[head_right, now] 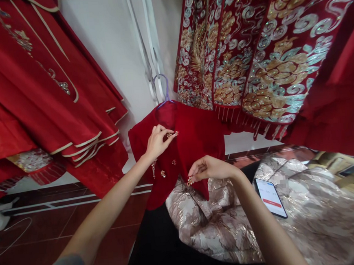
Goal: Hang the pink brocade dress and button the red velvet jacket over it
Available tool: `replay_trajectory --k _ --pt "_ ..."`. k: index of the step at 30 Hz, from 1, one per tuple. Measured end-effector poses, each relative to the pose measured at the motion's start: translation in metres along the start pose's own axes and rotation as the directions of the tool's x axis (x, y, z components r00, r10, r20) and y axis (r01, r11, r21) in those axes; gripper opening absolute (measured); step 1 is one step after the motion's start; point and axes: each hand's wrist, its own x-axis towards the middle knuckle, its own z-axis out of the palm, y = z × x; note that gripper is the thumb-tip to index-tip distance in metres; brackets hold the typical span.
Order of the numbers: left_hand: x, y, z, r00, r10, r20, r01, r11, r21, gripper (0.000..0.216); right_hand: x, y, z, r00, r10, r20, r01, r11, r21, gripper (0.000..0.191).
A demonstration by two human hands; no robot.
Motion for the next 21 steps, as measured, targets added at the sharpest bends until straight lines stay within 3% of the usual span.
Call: replay_trajectory --k 7,9,11,13,16,18,21 --pt "0.010 -0.006 -0.005 0.989 0.097 0.111 -0.108 0.990 0.094 0.023 -0.014 -0.001 -0.012 1.000 -0.008 -0.018 0.007 0.998 -0.068 0.034" --pt "0.012 -0.004 -0.008 0.982 0.133 0.134 -0.143 0.987 0.070 0.018 -0.011 0.001 -0.009 0.994 -0.049 -0.098 0.031 0.985 -0.171 0.037" --pt "0.014 -0.002 -0.010 0.968 0.192 0.161 -0.202 0.978 0.054 0.014 -0.004 -0.001 -0.001 0.932 -0.178 -0.316 0.062 0.937 -0.345 0.045" --pt "0.016 -0.002 -0.012 0.943 0.274 0.191 -0.290 0.955 0.063 0.013 0.007 -0.008 0.009 0.789 -0.358 -0.499 0.075 0.863 -0.500 0.051" --pt "0.020 -0.002 -0.010 0.900 0.376 0.220 -0.404 0.909 0.102 0.022 0.032 -0.026 0.023 0.648 -0.549 -0.528 0.209 0.795 -0.569 0.047" --pt "0.023 -0.003 -0.006 0.893 0.373 0.252 -0.409 0.906 0.109 0.027 0.053 -0.042 0.028 0.594 -0.613 -0.521 0.320 0.774 -0.546 0.047" --pt "0.027 -0.003 -0.002 0.921 0.206 0.330 -0.259 0.958 0.124 0.028 0.090 -0.068 0.027 0.600 -0.603 -0.526 0.336 0.787 -0.518 0.056"
